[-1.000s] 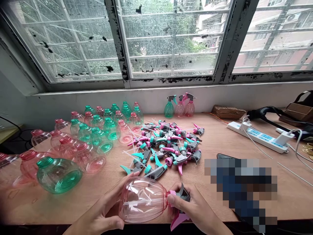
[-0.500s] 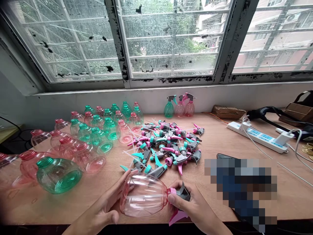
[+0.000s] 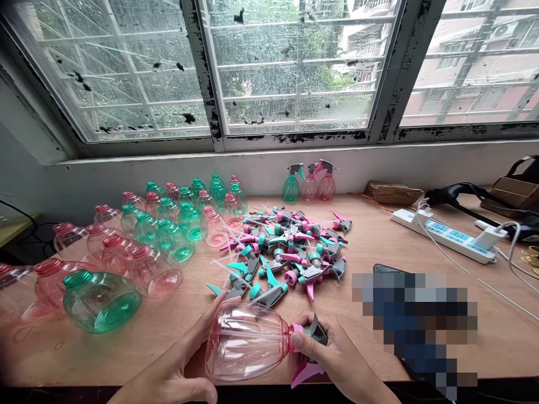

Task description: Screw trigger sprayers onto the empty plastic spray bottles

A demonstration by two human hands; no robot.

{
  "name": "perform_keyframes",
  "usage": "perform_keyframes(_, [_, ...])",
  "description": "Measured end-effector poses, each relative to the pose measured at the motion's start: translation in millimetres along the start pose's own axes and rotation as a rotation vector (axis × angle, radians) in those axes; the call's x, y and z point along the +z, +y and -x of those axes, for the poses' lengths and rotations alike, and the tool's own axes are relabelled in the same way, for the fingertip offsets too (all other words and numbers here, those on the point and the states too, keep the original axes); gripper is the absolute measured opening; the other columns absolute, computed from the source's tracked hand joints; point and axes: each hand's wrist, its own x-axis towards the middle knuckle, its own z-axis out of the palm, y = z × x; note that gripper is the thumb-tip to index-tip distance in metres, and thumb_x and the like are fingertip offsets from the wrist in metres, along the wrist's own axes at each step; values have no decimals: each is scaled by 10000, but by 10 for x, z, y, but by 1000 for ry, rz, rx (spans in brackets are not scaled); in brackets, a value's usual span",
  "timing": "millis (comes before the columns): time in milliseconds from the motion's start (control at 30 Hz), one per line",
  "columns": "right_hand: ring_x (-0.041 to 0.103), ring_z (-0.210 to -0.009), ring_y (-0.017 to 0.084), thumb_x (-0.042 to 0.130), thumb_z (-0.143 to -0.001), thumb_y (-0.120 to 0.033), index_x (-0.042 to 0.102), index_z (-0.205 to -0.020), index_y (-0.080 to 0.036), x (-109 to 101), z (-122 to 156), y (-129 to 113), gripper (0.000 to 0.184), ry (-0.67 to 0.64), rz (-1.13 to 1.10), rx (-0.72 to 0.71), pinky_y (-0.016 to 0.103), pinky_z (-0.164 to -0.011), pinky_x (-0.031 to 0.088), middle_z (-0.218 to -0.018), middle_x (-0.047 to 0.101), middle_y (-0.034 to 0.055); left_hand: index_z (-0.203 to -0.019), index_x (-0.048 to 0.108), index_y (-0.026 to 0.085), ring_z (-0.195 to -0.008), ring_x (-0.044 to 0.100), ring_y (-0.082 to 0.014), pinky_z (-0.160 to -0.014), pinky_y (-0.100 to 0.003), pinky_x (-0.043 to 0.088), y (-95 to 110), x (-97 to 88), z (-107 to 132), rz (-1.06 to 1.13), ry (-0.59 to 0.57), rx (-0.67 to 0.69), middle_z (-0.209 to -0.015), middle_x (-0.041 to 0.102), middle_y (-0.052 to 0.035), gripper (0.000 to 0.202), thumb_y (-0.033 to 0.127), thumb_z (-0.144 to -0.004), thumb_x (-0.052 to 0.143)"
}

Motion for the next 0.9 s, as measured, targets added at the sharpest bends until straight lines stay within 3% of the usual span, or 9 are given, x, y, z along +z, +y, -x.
perform_keyframes(67, [611, -574, 194, 764, -764, -571, 656, -804, -185, 17, -3, -30, 403, -15, -35, 24, 287, -563, 464, -616, 691, 10, -1535, 123, 500, -1534, 220, -323, -1257, -500, 219, -1, 5, -9, 65, 14, 12, -1680, 226, 39, 1101, 388, -727, 862])
perform_keyframes(200, [628, -629, 196, 854, -693, -485, 702, -855, -186, 12, -19, -60, 372, -6, 29, -5, 277, -603, 488, -686, 708, 3, -1533, 310, 383, -1491, 318, -346, -1237, -490, 283, 54, 14, -42, 188, -9, 24, -1640, 335, -33, 893, 509, -782, 775])
perform_keyframes(333, [617, -706, 213, 878, -676, -408, 724, -923, -206, -17, -35, -53, 354, -23, 95, -65, 275, -627, 505, -754, 693, -1, -1527, 314, 393, -1494, 324, -323, -1235, -478, 299, 43, 4, -36, 181, -5, 33, -1658, 297, -14, 796, 475, -851, 726])
perform_keyframes(433, [623, -696, 213, 884, -670, -391, 712, -909, -212, -11, -35, -58, 344, -22, 60, -82, 277, -627, 509, -749, 698, -8, -1532, 251, 457, -1503, 312, -310, -1246, -470, 281, -32, -20, -4, 74, 8, 25, -1681, 228, 35, 820, 388, -872, 733])
perform_keyframes(533, [634, -643, 203, 881, -677, -405, 703, -864, -198, 12, -27, -84, 330, -17, 24, -44, 279, -616, 498, -696, 702, -18, -1531, 233, 476, -1471, 374, -317, -1246, -474, 282, -80, -34, 11, -2, 31, 18, -1673, 253, 41, 827, 347, -881, 728])
perform_keyframes(700, [647, -653, 215, 859, -708, -407, 692, -844, -183, 21, -19, -98, 311, -26, 41, -42, 298, -619, 499, -719, 720, 5, -1515, 249, 507, -1492, 340, -287, -1247, -432, 289, -55, -18, 2, 1, 42, 4, -1671, 252, 73, 796, 327, -894, 713])
perform_keyframes(800, [642, -650, 201, 874, -696, -379, 683, -858, -178, 16, -23, -69, 321, -17, 4, -47, 290, -621, 510, -712, 705, -7, -1522, 204, 515, -1518, 273, -300, -1253, -443, 270, -39, -4, 4, 29, 48, -2, -1677, 229, 76, 961, 340, -799, 813])
perform_keyframes(900, [630, -627, 179, 897, -674, -346, 675, -874, -177, 22, -22, -55, 343, -36, -47, -21, 278, -613, 531, -692, 682, -27, -1549, 184, 449, -1523, 245, -336, -1258, -477, 240, -40, -5, 6, 78, 46, 8, -1672, 252, 29, 1056, 385, -736, 856])
